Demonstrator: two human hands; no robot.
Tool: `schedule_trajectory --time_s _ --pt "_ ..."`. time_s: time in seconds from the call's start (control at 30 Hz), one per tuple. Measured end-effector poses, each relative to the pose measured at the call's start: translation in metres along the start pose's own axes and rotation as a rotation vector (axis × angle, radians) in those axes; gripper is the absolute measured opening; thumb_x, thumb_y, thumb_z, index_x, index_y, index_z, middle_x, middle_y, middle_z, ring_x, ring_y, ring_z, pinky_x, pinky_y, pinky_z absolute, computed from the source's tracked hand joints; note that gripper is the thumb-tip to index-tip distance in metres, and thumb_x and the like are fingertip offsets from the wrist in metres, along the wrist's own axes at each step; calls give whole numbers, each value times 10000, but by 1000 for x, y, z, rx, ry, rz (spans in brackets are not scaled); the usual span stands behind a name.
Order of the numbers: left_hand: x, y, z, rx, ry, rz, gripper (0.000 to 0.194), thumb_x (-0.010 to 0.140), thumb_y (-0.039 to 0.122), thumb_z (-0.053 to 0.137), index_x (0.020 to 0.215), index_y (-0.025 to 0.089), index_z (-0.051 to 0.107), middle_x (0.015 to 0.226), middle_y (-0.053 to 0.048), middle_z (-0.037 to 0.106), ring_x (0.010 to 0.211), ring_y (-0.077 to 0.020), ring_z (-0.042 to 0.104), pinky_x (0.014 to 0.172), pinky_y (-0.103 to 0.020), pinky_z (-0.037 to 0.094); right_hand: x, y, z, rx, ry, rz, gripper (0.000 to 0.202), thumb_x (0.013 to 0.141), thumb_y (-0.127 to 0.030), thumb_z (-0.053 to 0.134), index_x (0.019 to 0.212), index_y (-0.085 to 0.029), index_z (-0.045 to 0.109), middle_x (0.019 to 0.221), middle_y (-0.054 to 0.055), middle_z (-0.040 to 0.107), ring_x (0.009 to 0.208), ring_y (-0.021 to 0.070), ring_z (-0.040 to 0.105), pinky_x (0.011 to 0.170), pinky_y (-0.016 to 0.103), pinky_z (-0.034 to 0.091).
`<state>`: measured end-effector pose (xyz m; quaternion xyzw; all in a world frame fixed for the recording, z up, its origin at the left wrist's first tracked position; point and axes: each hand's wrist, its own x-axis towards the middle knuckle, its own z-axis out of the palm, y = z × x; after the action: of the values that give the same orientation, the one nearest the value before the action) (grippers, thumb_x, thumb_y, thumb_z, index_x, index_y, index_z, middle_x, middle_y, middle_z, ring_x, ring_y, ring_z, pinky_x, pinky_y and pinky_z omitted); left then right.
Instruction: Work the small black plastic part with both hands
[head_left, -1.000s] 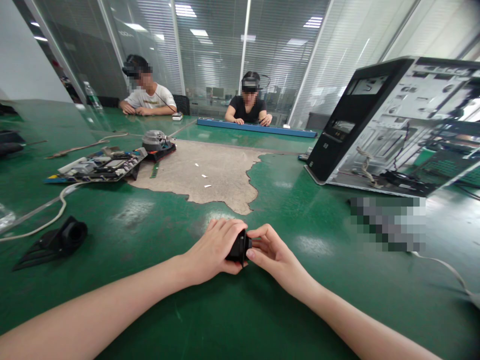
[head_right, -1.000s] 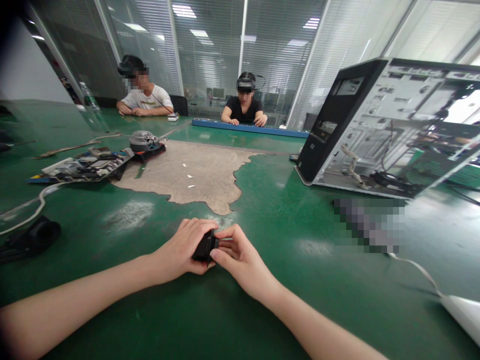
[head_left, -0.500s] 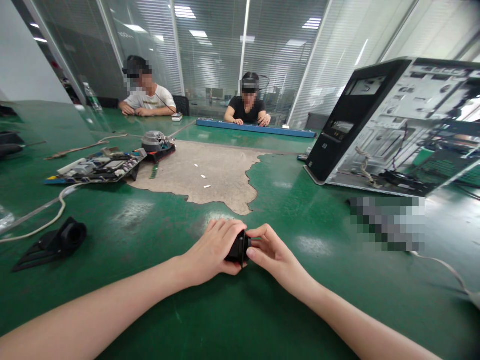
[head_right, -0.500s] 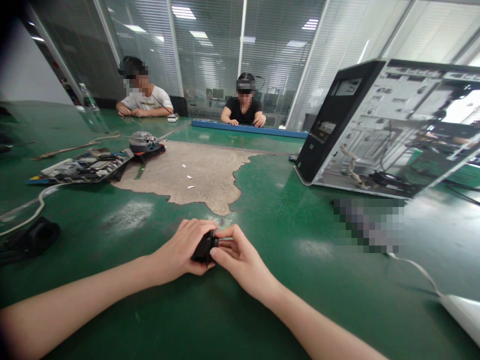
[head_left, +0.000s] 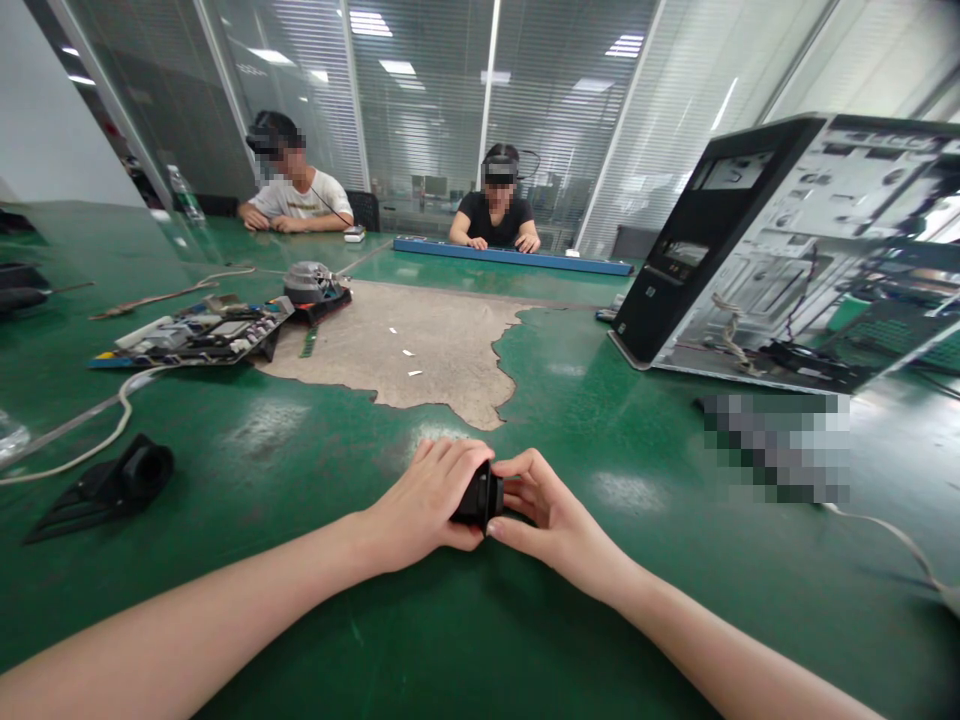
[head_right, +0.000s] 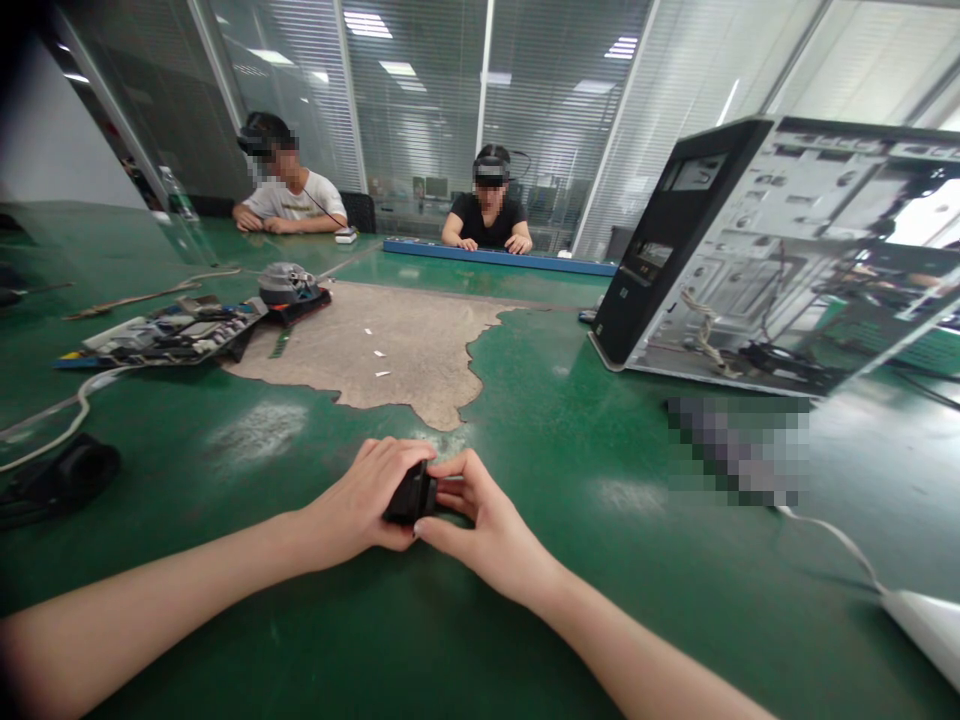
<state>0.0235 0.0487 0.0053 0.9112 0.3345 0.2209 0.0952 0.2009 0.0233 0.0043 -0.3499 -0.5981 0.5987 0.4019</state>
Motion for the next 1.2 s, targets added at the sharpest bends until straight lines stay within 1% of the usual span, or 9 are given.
schedule_trajectory --time_s 0.13,0.2,0.33,0.43,0.53,0.77,0.97,1.13,1.2 --pt "0 -2 4 7 39 6 574 642 218 606 1126 199 298 1102 -59 487 913 -230 453 775 -354 314 0 2 1 63 11 14 244 739 -304 609 883 -223 429 881 -5 528 853 127 555 774 300 458" --pt "0 -3 6 8 42 5 582 638 231 616 1126 196 302 1100 -56 487 910 -226 455 775 -350 314 1 2 1 59 32 12 245 745 -312 601 903 -223 435 882 -2 519 840 127 551 758 295 463" --pt "1 -2 5 5 49 6 575 640 230 612 1127 195 308 1098 -50 490 907 -221 458 776 -348 317 2 2 1 24 60 27 330 728 -301 617 992 -222 437 995 31 512 934 153 535 839 329 442" --pt "1 -2 3 5 43 8 570 641 214 602 1127 193 304 1099 -55 490 910 -225 458 775 -352 319 2 1 0 17 25 41 315 718 -274 629 963 -219 439 954 25 536 932 158 544 861 349 432" --pt "1 -1 2 7 13 4 566 644 195 589 1130 191 299 1104 -61 486 923 -230 454 777 -356 317 0 1 1 -3 16 2 313 694 -213 658 904 -227 427 915 -4 537 919 138 547 883 336 413" --pt "0 -2 4 9 42 11 589 645 232 614 1137 190 294 1107 -59 485 919 -224 453 777 -348 315 0 4 2 64 29 -7 210 762 -291 583 894 -225 433 866 -12 521 846 119 550 760 282 455" --pt "1 -3 5 10 43 10 570 641 228 606 1128 189 312 1102 -55 491 910 -222 457 774 -348 318 2 3 1 10 62 34 316 728 -285 616 974 -218 430 991 34 520 936 155 537 855 346 432" --pt "0 -2 3 14 25 5 556 641 201 583 1129 182 316 1106 -66 491 930 -233 456 785 -362 320 0 2 1 0 14 -14 325 685 -210 663 896 -230 417 922 -4 532 919 138 547 888 344 412" --pt "0 -2 3 12 19 4 558 646 200 585 1133 181 312 1112 -69 488 934 -234 454 789 -363 321 -1 2 2 24 14 -16 286 707 -230 645 881 -231 417 909 -10 527 903 129 548 860 327 425"
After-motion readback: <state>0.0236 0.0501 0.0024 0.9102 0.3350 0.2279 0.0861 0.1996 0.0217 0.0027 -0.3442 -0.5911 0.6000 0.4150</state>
